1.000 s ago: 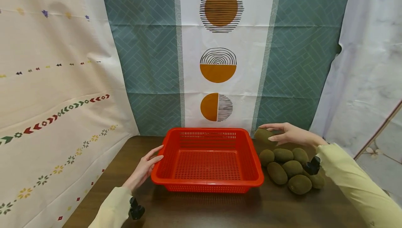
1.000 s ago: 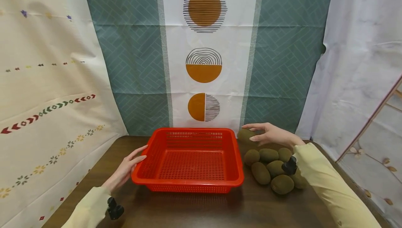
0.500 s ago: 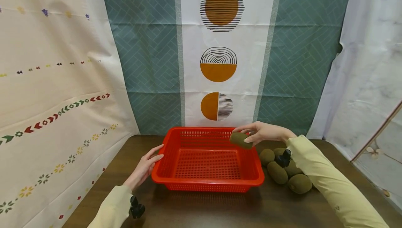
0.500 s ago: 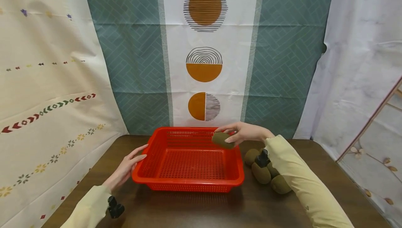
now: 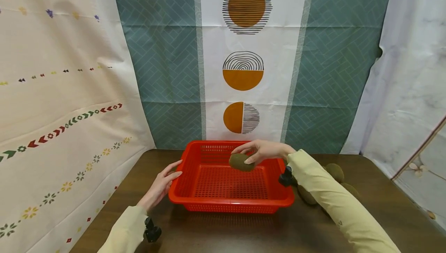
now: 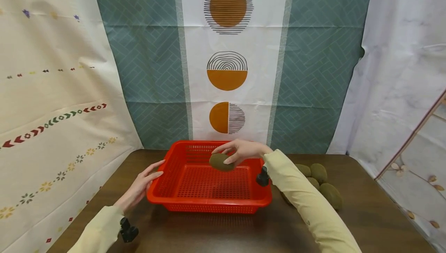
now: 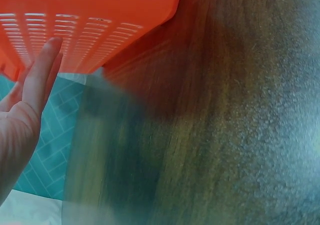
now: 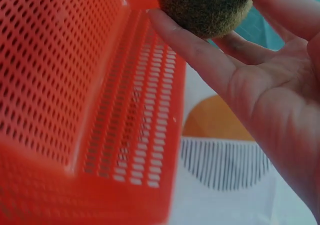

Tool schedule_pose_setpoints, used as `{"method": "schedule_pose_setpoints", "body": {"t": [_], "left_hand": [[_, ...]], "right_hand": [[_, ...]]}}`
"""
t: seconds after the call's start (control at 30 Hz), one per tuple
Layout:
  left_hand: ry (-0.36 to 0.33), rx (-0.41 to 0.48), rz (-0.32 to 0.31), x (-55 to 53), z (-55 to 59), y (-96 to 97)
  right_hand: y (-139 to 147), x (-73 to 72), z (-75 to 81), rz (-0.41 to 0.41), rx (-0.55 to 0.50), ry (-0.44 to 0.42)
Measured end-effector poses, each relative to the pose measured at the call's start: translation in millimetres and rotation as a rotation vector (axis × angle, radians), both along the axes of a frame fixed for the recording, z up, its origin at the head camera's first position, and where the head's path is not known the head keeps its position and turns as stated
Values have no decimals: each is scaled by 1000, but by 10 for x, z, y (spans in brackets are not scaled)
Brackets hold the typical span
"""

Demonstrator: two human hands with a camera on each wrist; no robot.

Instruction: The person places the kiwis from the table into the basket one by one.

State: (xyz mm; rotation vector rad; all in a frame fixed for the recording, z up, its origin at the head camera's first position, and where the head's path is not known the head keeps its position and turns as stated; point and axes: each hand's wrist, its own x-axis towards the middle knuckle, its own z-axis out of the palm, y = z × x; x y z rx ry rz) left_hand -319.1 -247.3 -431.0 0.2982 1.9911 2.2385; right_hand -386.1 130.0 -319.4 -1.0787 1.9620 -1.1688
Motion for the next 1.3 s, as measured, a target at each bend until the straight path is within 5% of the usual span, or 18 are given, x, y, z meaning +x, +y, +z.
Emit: {"method": "schedule_pose_setpoints", "body": {"t": [0.37,0.6,1.3], "left_hand": [[22,-14,23,-29,-39,10],[-6,2,64,-12,-54,23],[84,-95,115,-4,-65,74]], "right_hand": [[-548,-39,-267,99,39,-27],[-875,-19,-444,102,102,-17],[-1391,-81,-666,84,264,-132]]}}
